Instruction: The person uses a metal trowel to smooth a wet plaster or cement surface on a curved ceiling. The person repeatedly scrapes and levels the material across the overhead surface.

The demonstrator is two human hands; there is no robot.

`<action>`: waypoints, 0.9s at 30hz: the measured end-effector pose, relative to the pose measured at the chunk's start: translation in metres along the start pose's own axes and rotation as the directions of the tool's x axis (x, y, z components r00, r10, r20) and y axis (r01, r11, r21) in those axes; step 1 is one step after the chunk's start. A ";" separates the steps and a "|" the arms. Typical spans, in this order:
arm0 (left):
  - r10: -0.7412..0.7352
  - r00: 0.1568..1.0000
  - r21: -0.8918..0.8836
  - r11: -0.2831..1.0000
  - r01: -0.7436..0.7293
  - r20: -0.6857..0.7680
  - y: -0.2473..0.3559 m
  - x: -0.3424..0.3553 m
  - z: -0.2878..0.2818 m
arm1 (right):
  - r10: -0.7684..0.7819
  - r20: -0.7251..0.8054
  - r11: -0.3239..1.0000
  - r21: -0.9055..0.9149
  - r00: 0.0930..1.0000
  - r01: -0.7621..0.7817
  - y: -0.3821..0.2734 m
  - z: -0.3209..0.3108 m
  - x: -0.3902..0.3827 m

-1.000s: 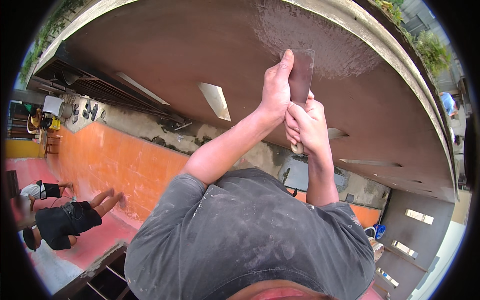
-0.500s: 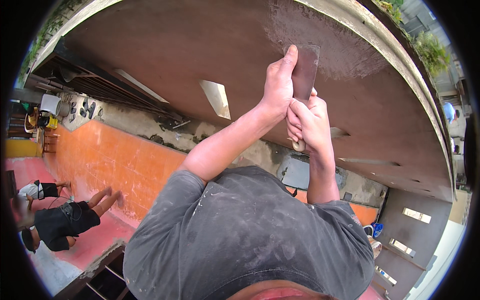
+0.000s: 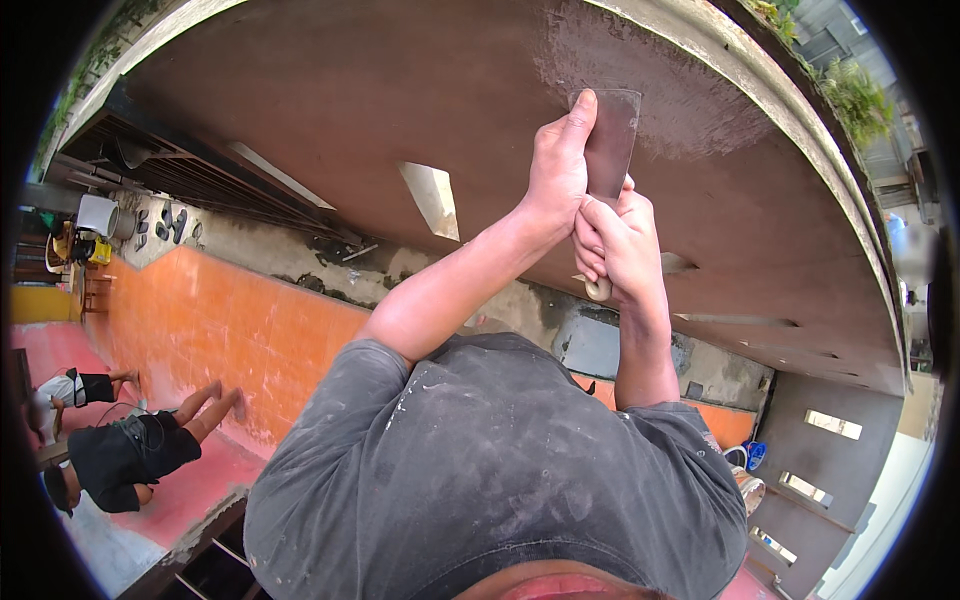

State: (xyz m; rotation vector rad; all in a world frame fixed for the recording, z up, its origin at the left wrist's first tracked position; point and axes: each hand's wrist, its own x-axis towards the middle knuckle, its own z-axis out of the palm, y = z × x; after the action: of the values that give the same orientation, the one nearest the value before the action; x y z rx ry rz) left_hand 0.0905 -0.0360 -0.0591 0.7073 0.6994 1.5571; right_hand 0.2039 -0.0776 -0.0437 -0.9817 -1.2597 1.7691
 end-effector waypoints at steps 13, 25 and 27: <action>0.072 0.997 -0.093 0.993 -0.075 -0.034 0.022 0.008 -0.009 | -0.027 0.048 0.999 0.030 0.998 0.025 -0.010 0.019 0.014; 0.146 0.964 0.017 0.989 -0.146 -0.222 0.056 0.002 -0.041 | 0.009 0.244 1.000 -0.007 0.970 -0.008 -0.014 0.051 0.043; 0.133 0.963 -0.002 0.991 -0.137 -0.235 0.043 -0.016 -0.056 | 0.077 0.267 0.997 0.006 0.961 -0.082 -0.001 0.054 0.028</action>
State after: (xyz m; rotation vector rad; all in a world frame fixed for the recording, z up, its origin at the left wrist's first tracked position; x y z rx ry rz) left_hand 0.0217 -0.0580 -0.0616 0.5718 0.8242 1.7899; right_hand 0.1439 -0.0735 -0.0358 -0.8138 -1.3829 2.0233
